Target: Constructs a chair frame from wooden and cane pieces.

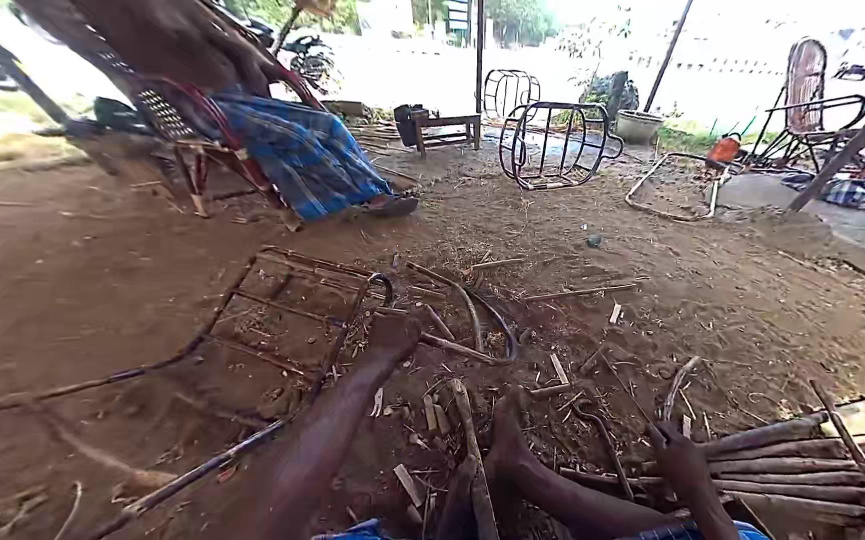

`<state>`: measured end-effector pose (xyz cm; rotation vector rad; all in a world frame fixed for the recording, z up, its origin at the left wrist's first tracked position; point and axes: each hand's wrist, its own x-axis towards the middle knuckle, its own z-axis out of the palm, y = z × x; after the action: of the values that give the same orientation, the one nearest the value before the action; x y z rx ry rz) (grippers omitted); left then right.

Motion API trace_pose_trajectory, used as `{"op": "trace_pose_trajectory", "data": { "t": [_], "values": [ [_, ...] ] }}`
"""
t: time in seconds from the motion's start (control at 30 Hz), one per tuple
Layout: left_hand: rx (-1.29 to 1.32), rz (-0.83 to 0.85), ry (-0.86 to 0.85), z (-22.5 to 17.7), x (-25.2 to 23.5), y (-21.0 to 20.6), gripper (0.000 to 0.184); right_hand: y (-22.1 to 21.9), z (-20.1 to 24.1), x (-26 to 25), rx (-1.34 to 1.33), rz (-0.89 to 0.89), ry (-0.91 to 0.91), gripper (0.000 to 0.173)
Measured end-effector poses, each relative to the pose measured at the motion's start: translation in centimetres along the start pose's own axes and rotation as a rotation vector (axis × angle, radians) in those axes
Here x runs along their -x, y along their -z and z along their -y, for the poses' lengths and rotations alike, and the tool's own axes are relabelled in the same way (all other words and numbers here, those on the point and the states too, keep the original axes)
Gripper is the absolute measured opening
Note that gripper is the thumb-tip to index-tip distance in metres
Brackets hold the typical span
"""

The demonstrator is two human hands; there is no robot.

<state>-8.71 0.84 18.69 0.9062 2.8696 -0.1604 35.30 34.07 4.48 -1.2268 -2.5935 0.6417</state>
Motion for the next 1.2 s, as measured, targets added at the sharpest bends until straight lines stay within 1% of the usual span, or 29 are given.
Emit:
{"op": "trace_pose_trajectory", "data": {
  "t": [0.03, 0.1, 0.13, 0.17, 0.2, 0.23, 0.27, 0.33, 0.4, 0.43, 0.47, 0.5, 0.53, 0.57, 0.6, 0.63, 0.67, 0.73, 0.77, 0.83, 0.9, 0.97, 1.03, 1.1, 1.13, 1.17, 1.2],
  "values": [
    [-0.073, -0.023, -0.016, 0.3, 0.5, 3.0, 0.021, -1.2, -0.3, -0.5, 0.068, 0.087, -0.053, 0.051],
    [-0.244, -0.063, -0.075, 0.3, 1.8, 8.0, 0.018, -3.3, 0.1, -1.2, 0.098, 0.234, -0.087, 0.053],
    [-0.301, -0.057, -0.096, 0.0, 2.8, 10.4, 0.017, -4.0, 1.0, -1.4, 0.089, 0.274, -0.069, 0.061],
    [-0.355, -0.048, -0.124, -0.4, 3.7, 12.4, 0.018, -4.2, 3.0, -1.4, 0.049, 0.270, -0.017, 0.063],
    [-0.404, -0.046, -0.161, -0.7, 4.6, 14.1, 0.018, -4.0, 6.1, -1.2, -0.024, 0.235, 0.063, 0.061],
    [-0.442, -0.060, -0.193, -1.1, 5.3, 15.3, 0.016, -3.5, 10.2, -0.7, -0.111, 0.207, 0.157, 0.059],
    [-0.471, -0.085, -0.219, -1.4, 5.9, 16.2, 0.015, -2.7, 14.8, 0.2, -0.204, 0.206, 0.249, 0.062],
    [-0.497, -0.127, -0.260, -2.8, 7.3, 17.6, 0.016, -1.1, 23.8, 2.6, -0.352, 0.242, 0.388, 0.077],
    [-0.502, -0.195, -0.298, -3.7, 9.0, 18.5, 0.018, -0.5, 31.2, 4.9, -0.349, 0.232, 0.449, 0.092],
    [-0.501, -0.234, -0.317, -3.8, 9.8, 18.7, 0.019, -0.4, 33.9, 5.8, -0.323, 0.181, 0.452, 0.094],
    [-0.522, -0.268, -0.347, -3.5, 10.6, 18.9, 0.019, -0.6, 35.5, 6.4, -0.314, 0.134, 0.438, 0.086],
    [-0.556, -0.289, -0.387, -3.1, 11.5, 18.9, 0.020, -0.9, 36.5, 6.9, -0.304, 0.102, 0.423, 0.072],
    [-0.579, -0.304, -0.433, -2.7, 12.6, 19.0, 0.020, -1.1, 37.2, 7.7, -0.289, 0.110, 0.423, 0.062],
    [-0.586, -0.334, -0.485, -2.2, 13.5, 19.2, 0.020, -1.1, 37.9, 8.5, -0.301, 0.146, 0.447, 0.059],
    [-0.571, -0.382, -0.533, -1.5, 14.3, 19.4, 0.018, -1.4, 38.5, 9.4, -0.368, 0.184, 0.482, 0.055],
    [-0.551, -0.469, -0.577, -0.8, 14.6, 19.2, 0.015, -1.9, 38.9, 10.4, -0.449, 0.178, 0.510, 0.050],
    [-0.538, -0.553, -0.582, -0.5, 15.1, 19.2, 0.015, -2.3, 39.1, 11.5, -0.521, 0.108, 0.529, 0.044],
    [-0.466, -0.671, -0.505, -0.1, 16.2, 20.2, 0.032, -2.4, 39.3, 12.6, -0.588, -0.047, 0.535, 0.038],
    [-0.412, -0.700, -0.453, 0.5, 16.7, 21.0, 0.040, -2.1, 39.4, 12.8, -0.582, -0.101, 0.537, 0.037],
    [-0.289, -0.708, -0.339, 2.1, 18.2, 22.2, 0.041, -1.4, 38.9, 13.1, -0.550, -0.154, 0.534, 0.038],
    [-0.191, -0.753, -0.253, 4.0, 19.5, 21.9, 0.041, -0.8, 38.1, 13.2, -0.524, -0.163, 0.499, 0.039],
    [-0.063, -0.773, -0.144, 5.6, 21.7, 20.4, 0.045, -0.3, 37.6, 13.3, -0.485, -0.149, 0.488, 0.042],
    [0.138, -0.779, -0.013, 6.7, 24.2, 17.2, 0.039, -0.5, 37.5, 13.5, -0.474, -0.161, 0.488, 0.044],
    [0.351, -0.709, 0.137, 6.2, 27.3, 11.6, 0.033, -1.3, 37.3, 13.6, -0.498, -0.197, 0.498, 0.045],
    [0.417, -0.579, 0.191, 5.3, 28.7, 8.0, 0.038, -1.6, 37.3, 13.5, -0.509, -0.207, 0.504, 0.046],
    [0.444, -0.349, 0.205, 3.8, 30.2, 4.1, 0.052, -1.9, 37.2, 13.5, -0.511, -0.200, 0.504, 0.047],
    [0.447, -0.091, 0.149, 1.9, 31.8, -0.1, 0.066, -2.1, 37.0, 13.5, -0.509, -0.188, 0.499, 0.045]
  ]
}}
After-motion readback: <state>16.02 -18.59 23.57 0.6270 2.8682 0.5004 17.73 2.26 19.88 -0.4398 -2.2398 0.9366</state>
